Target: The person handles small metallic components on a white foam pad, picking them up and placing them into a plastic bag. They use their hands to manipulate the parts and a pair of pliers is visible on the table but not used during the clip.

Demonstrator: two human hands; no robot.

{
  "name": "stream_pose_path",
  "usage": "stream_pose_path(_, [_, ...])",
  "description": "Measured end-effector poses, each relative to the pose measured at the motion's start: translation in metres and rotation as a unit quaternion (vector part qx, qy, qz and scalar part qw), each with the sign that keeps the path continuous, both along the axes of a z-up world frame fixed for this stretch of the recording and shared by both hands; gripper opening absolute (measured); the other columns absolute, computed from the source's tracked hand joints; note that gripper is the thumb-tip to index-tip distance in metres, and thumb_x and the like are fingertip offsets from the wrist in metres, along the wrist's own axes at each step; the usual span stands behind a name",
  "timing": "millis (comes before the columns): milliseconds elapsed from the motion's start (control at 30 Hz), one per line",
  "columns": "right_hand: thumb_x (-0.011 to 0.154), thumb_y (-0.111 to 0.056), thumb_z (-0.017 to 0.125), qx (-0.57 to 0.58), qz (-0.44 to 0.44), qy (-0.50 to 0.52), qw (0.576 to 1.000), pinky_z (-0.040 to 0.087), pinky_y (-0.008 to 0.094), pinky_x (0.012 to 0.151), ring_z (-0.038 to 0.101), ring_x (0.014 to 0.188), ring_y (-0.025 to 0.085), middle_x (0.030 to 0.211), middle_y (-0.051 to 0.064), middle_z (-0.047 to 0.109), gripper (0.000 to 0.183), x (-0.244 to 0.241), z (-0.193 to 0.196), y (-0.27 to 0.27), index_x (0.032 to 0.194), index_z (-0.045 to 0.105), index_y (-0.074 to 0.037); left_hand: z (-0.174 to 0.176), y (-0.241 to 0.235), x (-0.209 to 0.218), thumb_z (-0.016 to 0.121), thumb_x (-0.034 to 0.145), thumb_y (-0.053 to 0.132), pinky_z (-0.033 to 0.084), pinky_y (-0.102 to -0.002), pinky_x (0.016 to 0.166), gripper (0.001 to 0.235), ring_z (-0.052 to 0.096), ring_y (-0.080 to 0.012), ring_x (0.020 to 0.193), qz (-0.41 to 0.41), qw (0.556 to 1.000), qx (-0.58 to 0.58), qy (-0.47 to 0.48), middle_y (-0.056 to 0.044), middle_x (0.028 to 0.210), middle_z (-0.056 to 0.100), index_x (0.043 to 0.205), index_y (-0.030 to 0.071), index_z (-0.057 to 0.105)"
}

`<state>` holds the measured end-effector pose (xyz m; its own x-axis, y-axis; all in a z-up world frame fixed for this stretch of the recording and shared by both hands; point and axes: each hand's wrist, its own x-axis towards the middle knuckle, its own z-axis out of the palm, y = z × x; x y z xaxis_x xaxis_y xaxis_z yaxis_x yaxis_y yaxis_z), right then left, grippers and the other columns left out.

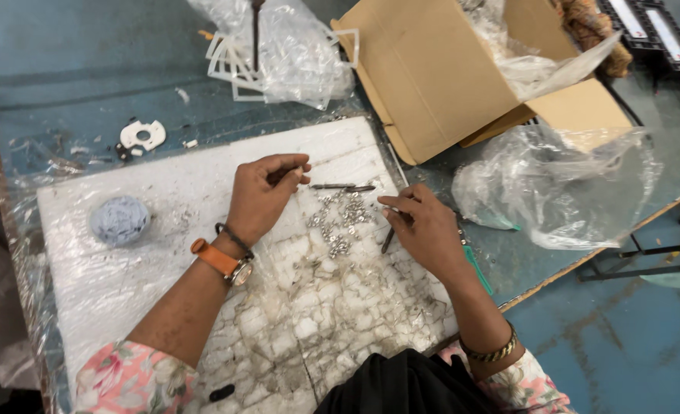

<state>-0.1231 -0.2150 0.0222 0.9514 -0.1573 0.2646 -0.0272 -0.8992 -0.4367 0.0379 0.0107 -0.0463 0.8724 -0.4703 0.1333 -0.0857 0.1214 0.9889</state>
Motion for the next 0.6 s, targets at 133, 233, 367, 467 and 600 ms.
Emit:
stream_pose_path(133, [0.089,-0.018,0.079,-0.041,0.0,-0.012,0.999,0.054,0.037,0.066,0.067,0.071,0.025,0.097,0.008,0.064,0.013,-0.001,-0.002,0.007,0.101,0.081,-0.015,-0.002,-0.002,0.001,0.063,0.096,0.0,0.06,-0.025,0.081,0.026,0.075,-0.0124,0.092,-0.01,0.999,-0.035,-0.003,-0.008,0.106,0.077,0.121,-0.003,0.071])
stream_pose_path(233, [0.089,-0.015,0.078,-0.018,0.0,-0.022,1.0,0.056,0.034,0.066,0.068,0.076,0.024,0.1,0.008,0.065,0.012,-0.002,-0.004,0.008,0.1,0.08,-0.013,-0.003,-0.002,0.001,0.063,0.097,-0.002,0.061,-0.025,0.082,0.025,0.075,-0.0122,0.091,-0.012,0.999,-0.035,-0.011,-0.008,0.105,0.077,0.12,-0.003,0.071])
stream_pose_path(367, [0.093,-0.012,0.076,0.092,-0.026,-0.052,0.994,0.056,0.03,0.065,0.069,0.074,0.017,0.099,0.008,0.07,0.012,-0.003,-0.008,0.006,0.103,0.076,-0.006,0.0,-0.002,0.0,0.063,0.096,-0.001,0.062,-0.025,0.082,0.025,0.075,-0.0119,0.091,-0.01,1.0,-0.015,-0.013,-0.008,0.105,0.077,0.12,-0.001,0.072])
stream_pose_path(467, [0.095,-0.009,0.073,0.176,-0.044,-0.046,0.982,0.057,0.025,0.069,0.072,0.078,0.012,0.096,0.008,0.075,0.014,-0.005,-0.013,0.005,0.108,0.076,-0.003,0.002,-0.001,0.0,0.063,0.096,0.0,0.062,-0.025,0.082,0.025,0.076,-0.012,0.091,-0.006,1.0,-0.002,-0.018,-0.009,0.105,0.078,0.119,0.0,0.072])
stream_pose_path(600, [0.096,-0.006,0.069,0.256,-0.021,-0.05,0.965,0.061,0.022,0.074,0.074,0.085,0.01,0.098,0.009,0.077,0.02,-0.01,-0.021,0.008,0.114,0.075,-0.001,0.003,-0.001,-0.001,0.063,0.096,0.0,0.062,-0.025,0.082,0.025,0.076,-0.0119,0.092,-0.004,1.0,0.007,-0.025,-0.008,0.105,0.078,0.119,0.0,0.072])
